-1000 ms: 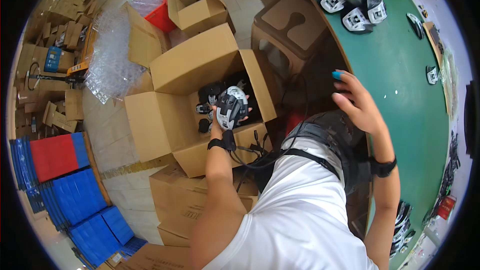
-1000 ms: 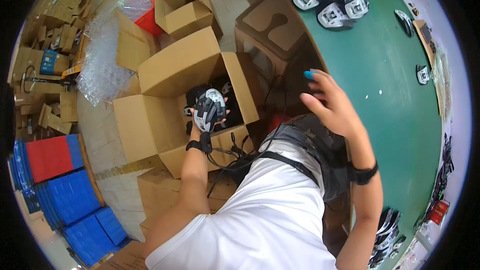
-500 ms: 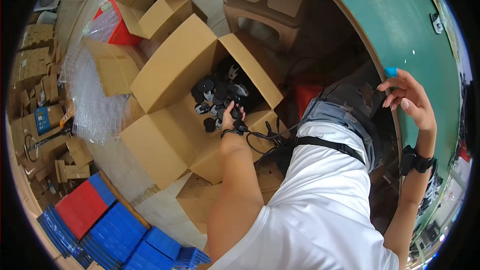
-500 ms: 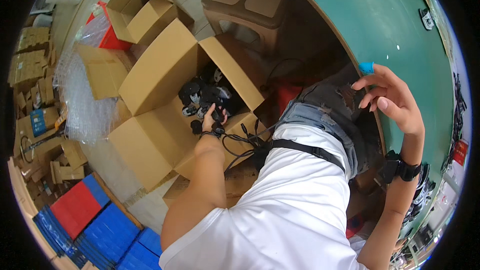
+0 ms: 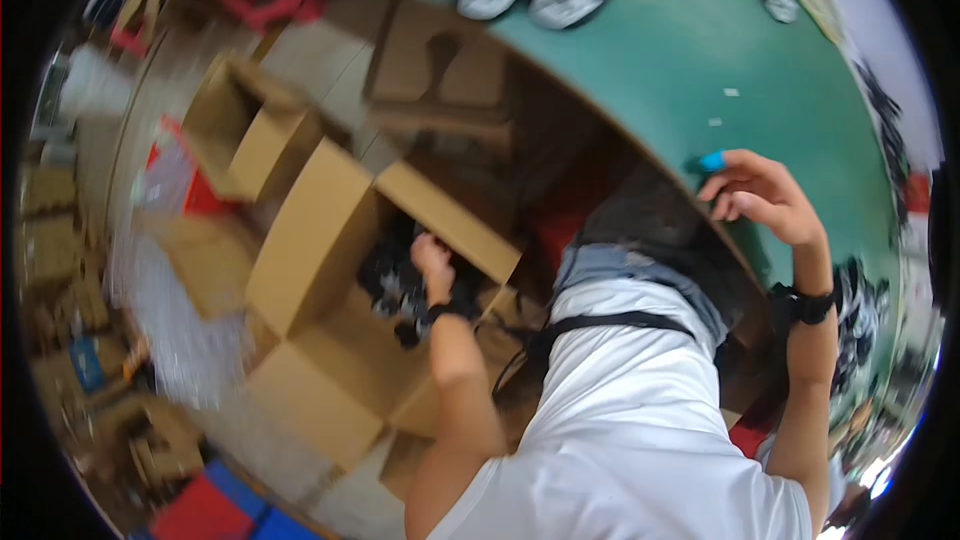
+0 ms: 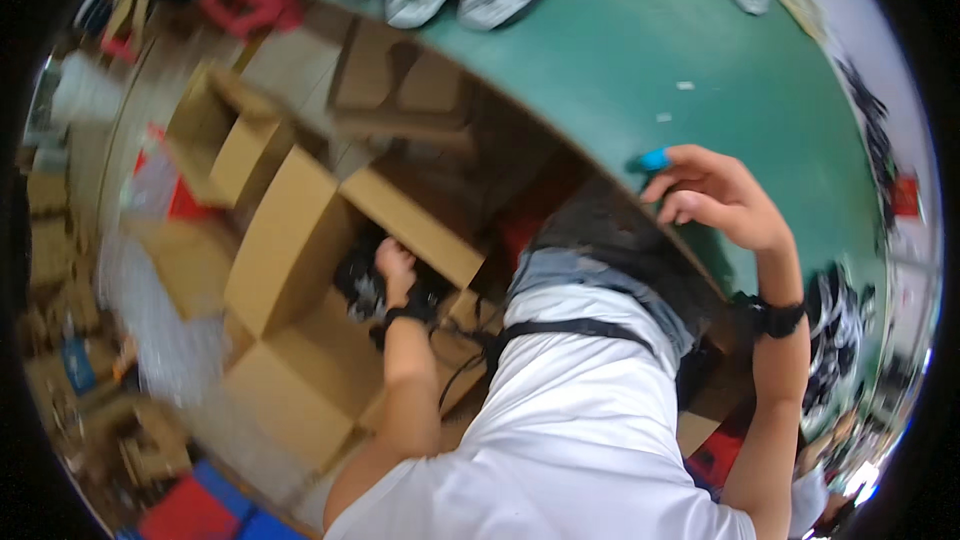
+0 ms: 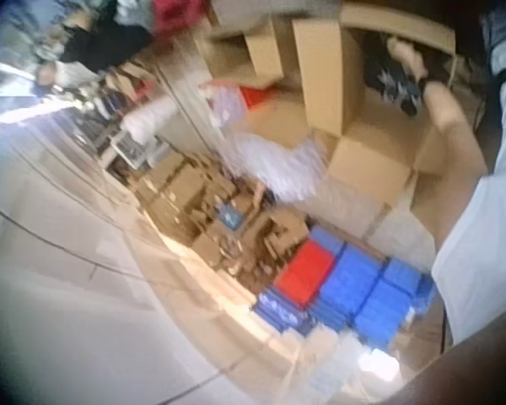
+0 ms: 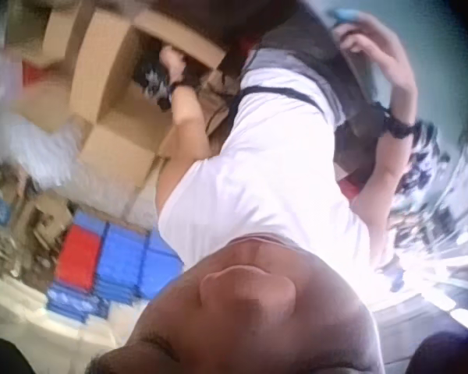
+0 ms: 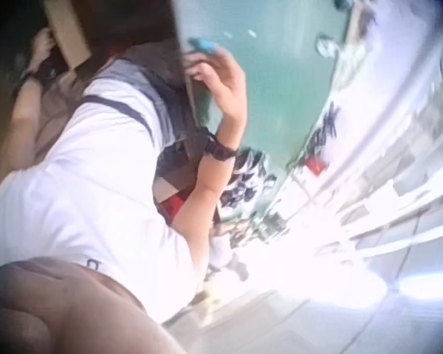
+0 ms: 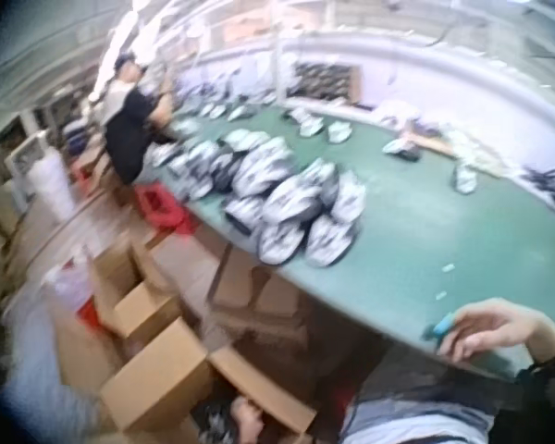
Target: Assembling the internal battery components into computer mouse shells at an electronics assembly line.
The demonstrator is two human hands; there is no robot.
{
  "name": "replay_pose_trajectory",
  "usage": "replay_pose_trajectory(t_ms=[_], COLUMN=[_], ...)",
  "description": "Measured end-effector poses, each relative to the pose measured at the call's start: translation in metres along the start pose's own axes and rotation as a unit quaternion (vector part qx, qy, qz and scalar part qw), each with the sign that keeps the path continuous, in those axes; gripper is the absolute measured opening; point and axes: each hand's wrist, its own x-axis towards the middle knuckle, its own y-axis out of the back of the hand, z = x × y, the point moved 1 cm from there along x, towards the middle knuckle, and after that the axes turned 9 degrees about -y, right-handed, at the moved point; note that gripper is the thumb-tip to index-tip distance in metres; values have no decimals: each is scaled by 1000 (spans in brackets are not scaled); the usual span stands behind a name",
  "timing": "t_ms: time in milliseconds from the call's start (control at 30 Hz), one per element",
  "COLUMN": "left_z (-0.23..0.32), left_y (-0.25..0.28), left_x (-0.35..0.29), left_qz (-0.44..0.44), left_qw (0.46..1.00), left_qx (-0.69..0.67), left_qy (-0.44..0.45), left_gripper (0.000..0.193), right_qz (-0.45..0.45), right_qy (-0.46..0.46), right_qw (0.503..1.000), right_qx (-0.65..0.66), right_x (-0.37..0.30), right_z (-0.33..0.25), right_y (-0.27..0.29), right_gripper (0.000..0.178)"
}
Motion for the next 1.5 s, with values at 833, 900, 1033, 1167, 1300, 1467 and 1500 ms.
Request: replay_pose_trajectory(t_ms=[833,900,1033,1167,1300,1467,1500], left_z=[323,313,319,316,303,251,252], left_y=[-684,-720,-747,-767,-775,-756,-749], left_x=[-203,-192,-128,-157,-128,-149,-146], left_qz=[-367,-318,-283,-271,-320,-250,-251], left_qw=[318,281,350,346,547,583,625], left_qx=[507,608,663,711,603,517,490], left_qy=[-712,-671,-599,-550,-485,-575,-554], left_gripper=[59,72,94,90,67,56,54], right_qz=[719,709,684,660,631,626,622], right_qy=[80,50,35,-5,50,48,45], right_qw=[669,688,710,736,761,774,778], right_qx=[-171,-146,-164,-153,-145,-81,-77], right_x=[119,104,98,92,99,105,109], right_z=[51,56,43,51,34,39,36], right_y=[261,262,251,256,247,257,257], right_gripper=[67,62,59,59,61,68,68])
